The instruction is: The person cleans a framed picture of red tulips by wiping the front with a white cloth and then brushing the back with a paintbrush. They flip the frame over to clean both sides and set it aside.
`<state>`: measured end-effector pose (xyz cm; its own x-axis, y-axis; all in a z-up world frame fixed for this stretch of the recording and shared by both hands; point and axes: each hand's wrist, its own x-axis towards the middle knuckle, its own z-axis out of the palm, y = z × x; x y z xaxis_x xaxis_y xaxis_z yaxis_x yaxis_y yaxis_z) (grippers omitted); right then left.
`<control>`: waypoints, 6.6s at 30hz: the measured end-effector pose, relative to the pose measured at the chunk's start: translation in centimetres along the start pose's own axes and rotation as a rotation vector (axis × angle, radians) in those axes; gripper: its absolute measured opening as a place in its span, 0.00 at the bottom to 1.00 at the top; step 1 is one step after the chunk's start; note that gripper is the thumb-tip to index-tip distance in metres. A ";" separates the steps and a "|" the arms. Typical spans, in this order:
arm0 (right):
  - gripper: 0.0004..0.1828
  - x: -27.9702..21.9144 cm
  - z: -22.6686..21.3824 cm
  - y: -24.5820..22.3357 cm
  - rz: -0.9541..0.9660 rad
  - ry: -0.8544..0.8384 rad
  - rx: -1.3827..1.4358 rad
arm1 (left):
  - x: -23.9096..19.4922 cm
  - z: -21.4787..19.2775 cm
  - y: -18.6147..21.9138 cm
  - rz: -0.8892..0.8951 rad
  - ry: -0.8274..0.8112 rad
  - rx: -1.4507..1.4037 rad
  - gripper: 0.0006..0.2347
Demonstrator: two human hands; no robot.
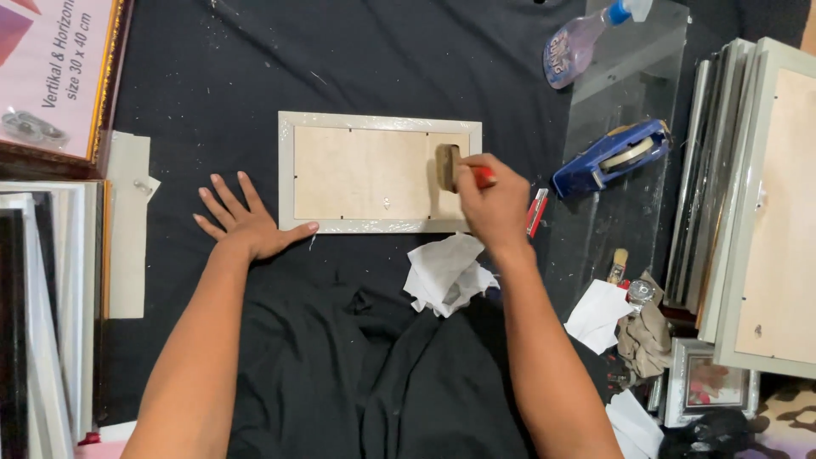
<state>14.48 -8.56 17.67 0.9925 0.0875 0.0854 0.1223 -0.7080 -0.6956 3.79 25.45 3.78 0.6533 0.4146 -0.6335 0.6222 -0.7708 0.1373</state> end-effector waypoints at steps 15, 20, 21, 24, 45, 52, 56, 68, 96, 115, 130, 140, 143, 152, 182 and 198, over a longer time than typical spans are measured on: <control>0.10 0.4 -5.1 3.0 0.370 -0.163 -0.114 | -1.4 -3.0 2.0 -0.065 -0.141 -0.005 0.69; 0.08 0.7 -3.7 5.6 0.339 -0.076 -0.140 | -1.3 -2.8 1.7 -0.050 -0.125 -0.016 0.69; 0.08 0.7 -3.6 4.6 0.289 -0.024 -0.065 | -1.4 -2.7 1.6 -0.040 -0.115 -0.027 0.69; 0.09 1.5 -2.2 5.1 0.338 0.040 0.016 | -0.4 -1.6 0.8 -0.025 -0.081 -0.018 0.70; 0.08 8.0 3.4 3.6 0.155 0.260 0.027 | 1.7 1.5 -0.1 0.003 0.067 0.019 0.71; 0.10 7.0 8.0 -4.0 0.230 0.024 0.175 | 1.0 0.1 0.1 0.013 -0.032 -0.006 0.75; 0.11 5.6 11.0 -7.1 0.157 -0.103 0.026 | 1.1 -0.1 0.1 0.020 -0.045 -0.001 0.75; 0.11 4.1 15.7 -11.6 0.163 -0.304 0.231 | 0.6 0.3 0.0 0.036 0.015 0.029 0.76; 0.10 -8.0 6.7 -8.0 0.193 -0.223 0.272 | 2.0 3.1 -0.5 0.047 0.221 0.069 0.78; 0.13 -2.2 -0.6 0.2 0.305 -0.238 0.110 | 1.0 0.2 0.1 0.007 0.020 0.040 0.72; 0.11 -1.6 -5.1 0.3 0.391 -0.250 0.155 | 0.4 -0.9 0.9 -0.022 -0.072 0.035 0.74; 0.13 -0.4 -7.5 3.7 0.616 -0.140 -0.053 | -0.5 -2.4 2.5 -0.126 -0.109 0.106 0.71; 0.13 0.0 -7.1 2.6 0.698 -0.308 -0.140 | -1.6 -3.8 3.6 -0.172 -0.212 0.144 0.71; 0.16 0.5 -5.0 4.4 0.483 -0.026 -0.026 | -1.7 -4.3 3.8 -0.185 -0.234 0.150 0.71; 0.08 3.9 0.7 6.6 0.093 0.150 -0.054 | 2.7 2.1 -0.6 0.002 0.106 0.051 0.75; 0.12 4.6 15.9 -6.3 -0.416 -0.095 0.069 | 4.2 5.1 -1.5 0.062 0.238 0.092 0.80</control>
<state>18.32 7.44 11.12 0.8535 0.4224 0.3050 0.5089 -0.5505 -0.6618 3.41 25.88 -2.94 0.7789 0.4589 -0.4274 0.5431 -0.8344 0.0939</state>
